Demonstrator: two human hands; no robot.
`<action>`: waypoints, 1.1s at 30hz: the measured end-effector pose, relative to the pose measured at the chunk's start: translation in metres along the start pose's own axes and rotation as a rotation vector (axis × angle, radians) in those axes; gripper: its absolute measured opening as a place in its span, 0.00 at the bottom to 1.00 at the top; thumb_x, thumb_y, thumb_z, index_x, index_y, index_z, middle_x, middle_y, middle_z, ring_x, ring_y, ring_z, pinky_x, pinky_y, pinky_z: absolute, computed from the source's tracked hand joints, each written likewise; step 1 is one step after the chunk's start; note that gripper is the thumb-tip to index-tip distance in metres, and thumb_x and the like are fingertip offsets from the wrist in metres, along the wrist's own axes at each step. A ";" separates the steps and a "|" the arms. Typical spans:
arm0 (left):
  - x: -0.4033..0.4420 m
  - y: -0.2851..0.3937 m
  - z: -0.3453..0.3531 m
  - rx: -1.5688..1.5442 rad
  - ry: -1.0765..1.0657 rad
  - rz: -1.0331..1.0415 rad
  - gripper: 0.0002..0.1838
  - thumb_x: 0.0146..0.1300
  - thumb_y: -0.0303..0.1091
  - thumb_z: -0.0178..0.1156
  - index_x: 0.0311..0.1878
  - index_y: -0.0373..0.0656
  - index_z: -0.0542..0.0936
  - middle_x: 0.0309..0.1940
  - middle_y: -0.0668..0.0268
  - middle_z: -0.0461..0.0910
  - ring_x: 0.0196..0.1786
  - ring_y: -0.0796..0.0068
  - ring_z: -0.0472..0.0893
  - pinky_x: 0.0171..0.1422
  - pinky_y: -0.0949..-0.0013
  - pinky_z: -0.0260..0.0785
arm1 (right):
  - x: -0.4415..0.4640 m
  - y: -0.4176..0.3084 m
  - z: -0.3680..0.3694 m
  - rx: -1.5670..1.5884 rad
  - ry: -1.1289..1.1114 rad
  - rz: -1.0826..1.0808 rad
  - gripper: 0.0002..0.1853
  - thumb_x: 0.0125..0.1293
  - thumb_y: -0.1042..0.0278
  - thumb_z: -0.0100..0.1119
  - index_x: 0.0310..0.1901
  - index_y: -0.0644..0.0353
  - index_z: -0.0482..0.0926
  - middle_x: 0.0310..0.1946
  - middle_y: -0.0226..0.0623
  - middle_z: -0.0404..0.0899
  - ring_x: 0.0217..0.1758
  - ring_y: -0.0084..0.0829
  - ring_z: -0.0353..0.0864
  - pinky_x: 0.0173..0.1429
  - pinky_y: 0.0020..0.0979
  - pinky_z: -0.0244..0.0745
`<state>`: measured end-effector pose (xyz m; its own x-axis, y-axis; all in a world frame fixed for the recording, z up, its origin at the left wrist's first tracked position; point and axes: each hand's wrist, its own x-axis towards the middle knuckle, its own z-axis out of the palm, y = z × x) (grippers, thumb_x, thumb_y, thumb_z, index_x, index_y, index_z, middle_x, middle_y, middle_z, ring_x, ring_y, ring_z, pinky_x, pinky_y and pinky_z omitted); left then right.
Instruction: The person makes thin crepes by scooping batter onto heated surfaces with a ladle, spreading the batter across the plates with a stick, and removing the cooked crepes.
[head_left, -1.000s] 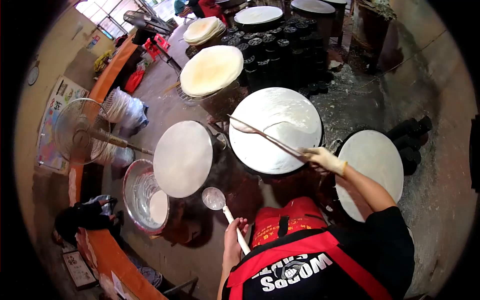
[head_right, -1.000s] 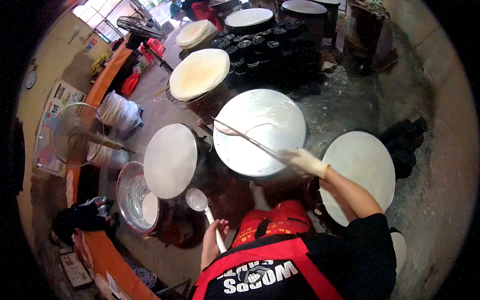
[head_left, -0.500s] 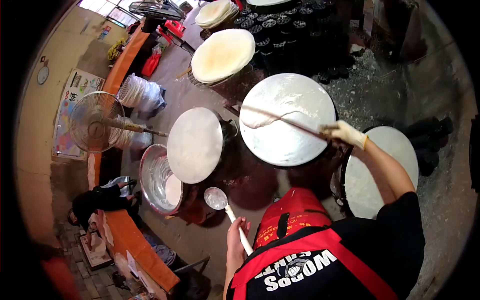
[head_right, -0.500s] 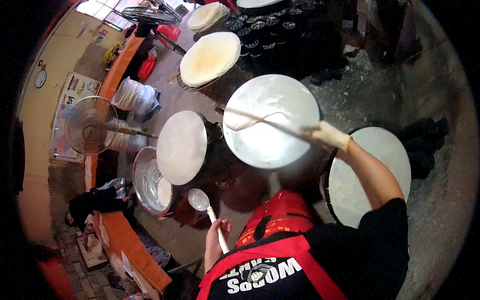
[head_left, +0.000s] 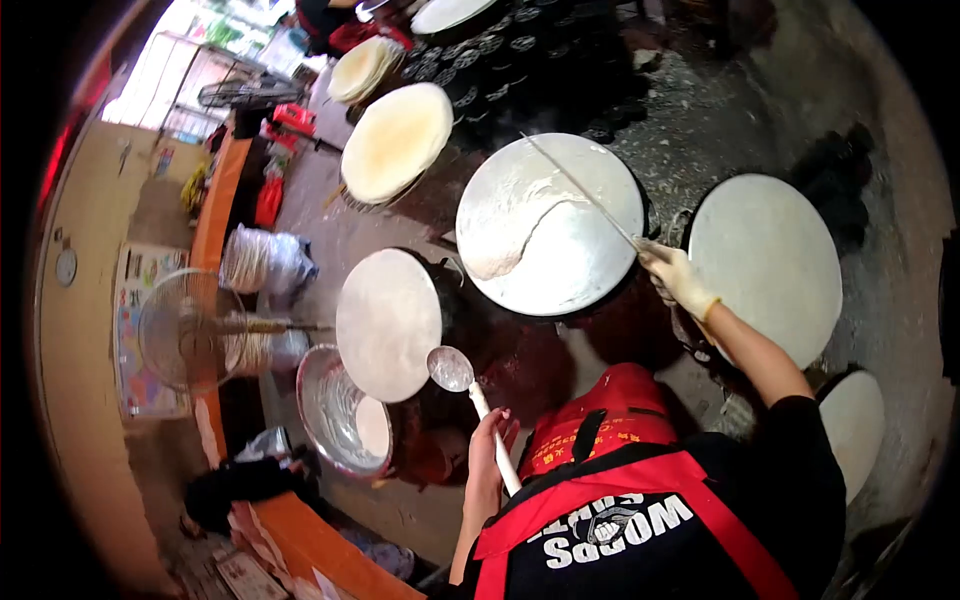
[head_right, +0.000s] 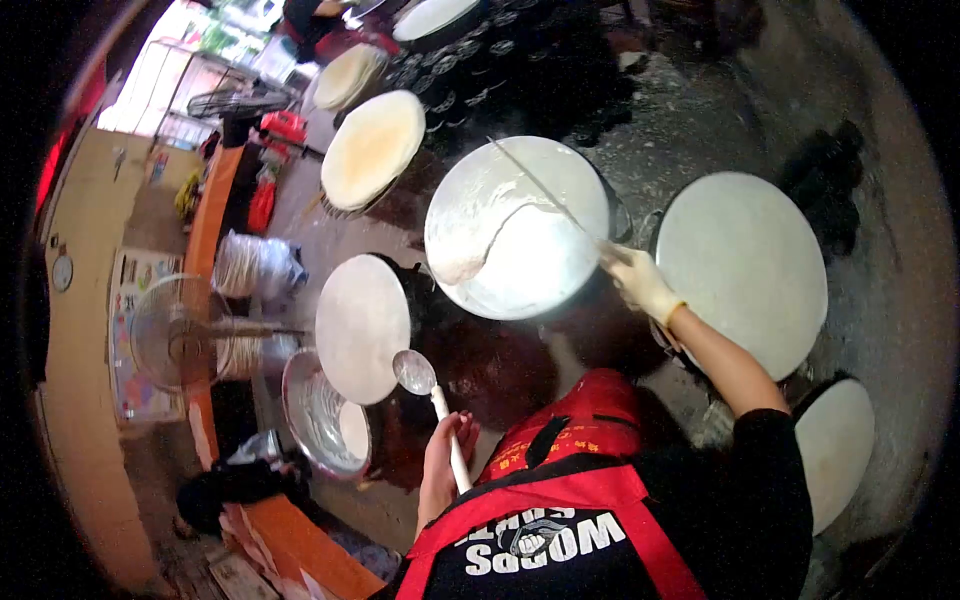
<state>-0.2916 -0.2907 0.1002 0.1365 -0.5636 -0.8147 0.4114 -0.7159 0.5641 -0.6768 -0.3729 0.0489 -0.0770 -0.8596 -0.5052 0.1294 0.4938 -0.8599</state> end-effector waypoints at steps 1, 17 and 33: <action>0.004 0.008 -0.002 0.042 -0.038 -0.004 0.05 0.62 0.31 0.54 0.36 0.39 0.75 0.31 0.69 0.76 0.38 0.78 0.76 0.54 0.68 0.71 | -0.004 0.003 0.013 -0.171 0.036 -0.034 0.23 0.66 0.60 0.51 0.60 0.60 0.70 0.18 0.22 0.70 0.16 0.15 0.64 0.18 0.19 0.58; 0.041 0.066 -0.181 0.323 -0.266 0.029 0.19 0.62 0.32 0.55 0.54 0.34 0.71 0.32 0.70 0.74 0.39 0.80 0.75 0.50 0.74 0.68 | -0.051 0.085 0.312 0.404 0.287 -0.134 0.21 0.71 0.57 0.43 0.63 0.49 0.66 0.15 0.19 0.62 0.11 0.12 0.55 0.12 0.18 0.53; 0.034 0.051 -0.250 0.240 -0.255 0.043 0.15 0.63 0.33 0.53 0.50 0.35 0.72 0.33 0.69 0.75 0.40 0.79 0.76 0.54 0.74 0.67 | -0.030 0.113 0.364 0.476 0.457 -0.071 0.21 0.72 0.55 0.42 0.65 0.38 0.60 0.18 0.24 0.62 0.10 0.16 0.56 0.13 0.21 0.54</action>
<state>-0.0401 -0.2438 0.0676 -0.0930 -0.6582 -0.7471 0.1821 -0.7489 0.6372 -0.3004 -0.3388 -0.0064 -0.4998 -0.6937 -0.5186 0.5231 0.2355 -0.8191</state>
